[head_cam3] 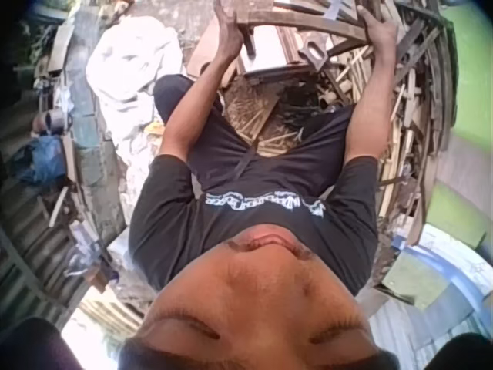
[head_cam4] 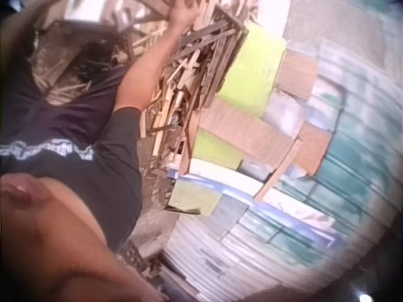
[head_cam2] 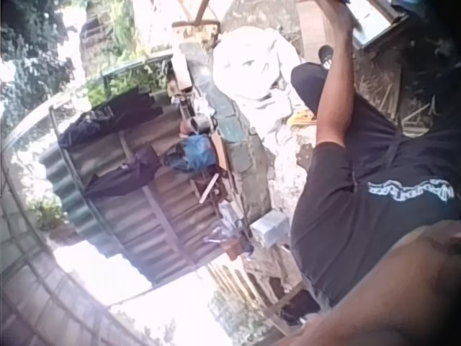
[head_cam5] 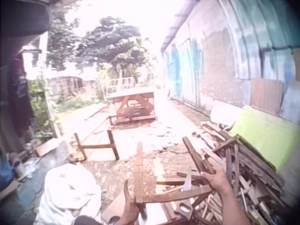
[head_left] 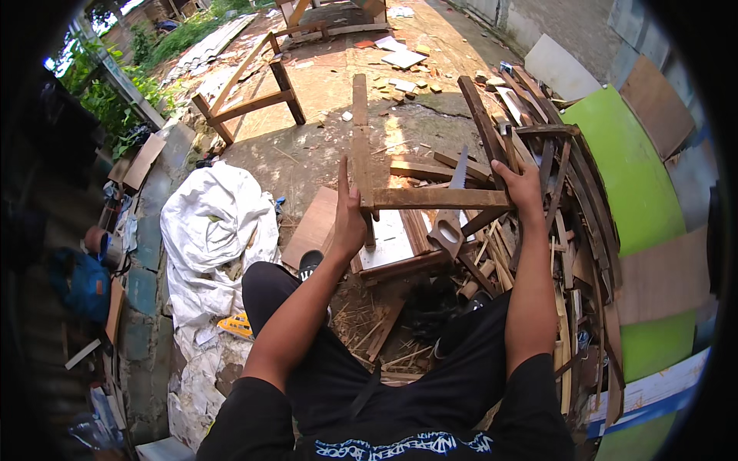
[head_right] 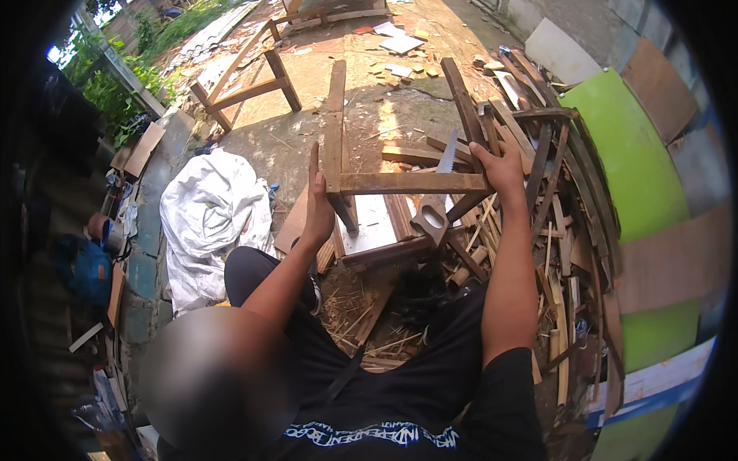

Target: The person assembles a wooden frame by hand, aligning pieces and securing them with nails using a hammer. The person works while sitting on the ground in an outdoor area with scattered wood and debris.

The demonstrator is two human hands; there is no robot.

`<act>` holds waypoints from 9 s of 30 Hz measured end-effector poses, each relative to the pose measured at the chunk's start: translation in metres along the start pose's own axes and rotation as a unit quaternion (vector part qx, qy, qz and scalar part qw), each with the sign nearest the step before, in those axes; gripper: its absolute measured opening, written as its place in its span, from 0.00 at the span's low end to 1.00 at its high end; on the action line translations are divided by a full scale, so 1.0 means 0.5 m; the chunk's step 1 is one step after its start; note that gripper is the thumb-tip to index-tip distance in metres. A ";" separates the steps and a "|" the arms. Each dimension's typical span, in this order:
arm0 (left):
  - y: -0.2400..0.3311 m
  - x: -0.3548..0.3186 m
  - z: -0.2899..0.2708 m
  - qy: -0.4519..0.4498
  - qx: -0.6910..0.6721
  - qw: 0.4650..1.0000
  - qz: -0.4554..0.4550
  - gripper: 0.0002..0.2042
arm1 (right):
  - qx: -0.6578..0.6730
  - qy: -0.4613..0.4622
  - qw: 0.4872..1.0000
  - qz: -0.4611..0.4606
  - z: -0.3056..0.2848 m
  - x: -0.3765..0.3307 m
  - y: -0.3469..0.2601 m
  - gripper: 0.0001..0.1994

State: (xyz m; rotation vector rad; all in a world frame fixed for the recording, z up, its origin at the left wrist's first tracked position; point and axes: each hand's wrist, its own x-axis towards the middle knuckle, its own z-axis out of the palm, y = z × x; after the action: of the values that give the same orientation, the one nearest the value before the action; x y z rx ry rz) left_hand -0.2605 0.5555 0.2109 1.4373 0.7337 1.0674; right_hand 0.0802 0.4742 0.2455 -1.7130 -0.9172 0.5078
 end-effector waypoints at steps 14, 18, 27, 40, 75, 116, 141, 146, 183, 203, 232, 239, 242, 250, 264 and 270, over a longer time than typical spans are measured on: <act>0.023 0.064 0.002 0.056 -0.206 0.968 -0.130 0.30 | -0.011 0.020 0.999 -0.043 0.007 0.014 0.021 0.19; 0.085 0.128 -0.032 -0.072 -0.171 0.964 -0.192 0.29 | -0.006 0.018 0.999 -0.036 0.012 0.008 0.010 0.19; 0.060 0.155 -0.001 0.064 -0.172 0.971 -0.151 0.23 | 0.016 0.048 0.998 -0.036 0.005 -0.014 0.004 0.18; 0.047 0.144 -0.020 0.010 -0.226 0.961 -0.158 0.27 | 0.038 0.017 0.999 0.010 0.006 -0.017 -0.021 0.18; 0.135 0.020 -0.085 0.078 -0.088 0.990 0.083 0.16 | 0.072 0.145 0.947 -0.278 0.085 -0.155 -0.069 0.10; 0.010 0.295 -0.157 0.059 -0.027 0.996 0.067 0.26 | 0.260 0.045 0.951 -0.160 0.030 -0.168 -0.061 0.16; -0.044 0.294 -0.120 0.158 0.007 0.986 -0.047 0.22 | 0.253 0.101 0.940 -0.207 0.059 -0.154 -0.104 0.14; -0.064 0.311 -0.147 0.147 -0.004 0.988 -0.056 0.23 | 0.244 0.094 0.946 -0.190 0.051 -0.124 -0.081 0.14; -0.083 0.309 -0.141 0.204 -0.002 0.969 -0.136 0.29 | 0.248 0.098 0.947 -0.180 0.055 -0.129 -0.090 0.16; -0.091 0.324 -0.116 0.198 -0.012 0.969 -0.145 0.34 | 0.265 0.101 0.943 -0.175 0.045 -0.151 -0.097 0.17; 0.067 -0.043 -0.030 -0.031 0.023 0.999 0.019 0.34 | 0.220 0.152 0.950 -0.160 0.018 -0.100 -0.090 0.16; 0.096 -0.036 -0.028 0.031 -0.093 0.993 -0.060 0.27 | 0.184 0.144 0.967 -0.098 0.027 -0.084 -0.090 0.19; 0.129 -0.035 -0.033 0.025 -0.102 0.991 -0.088 0.27 | 0.207 0.120 0.967 -0.086 0.017 -0.075 -0.079 0.20; 0.210 0.016 -0.041 0.019 -0.142 0.975 -0.169 0.27 | 0.284 0.002 0.959 -0.012 -0.034 -0.085 -0.103 0.21; 0.124 0.058 0.027 0.069 -0.136 0.973 -0.171 0.28 | 0.068 0.057 0.991 -0.097 -0.048 -0.043 -0.013 0.20; 0.076 0.060 0.020 0.032 -0.175 0.963 -0.204 0.28 | 0.101 0.025 0.993 -0.059 -0.050 -0.023 0.029 0.20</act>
State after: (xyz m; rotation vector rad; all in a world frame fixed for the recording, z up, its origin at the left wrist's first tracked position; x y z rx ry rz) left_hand -0.2445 0.5724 0.2546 0.9046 0.7994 0.8695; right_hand 0.0958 0.4481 0.2389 -1.4734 -0.8948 0.4602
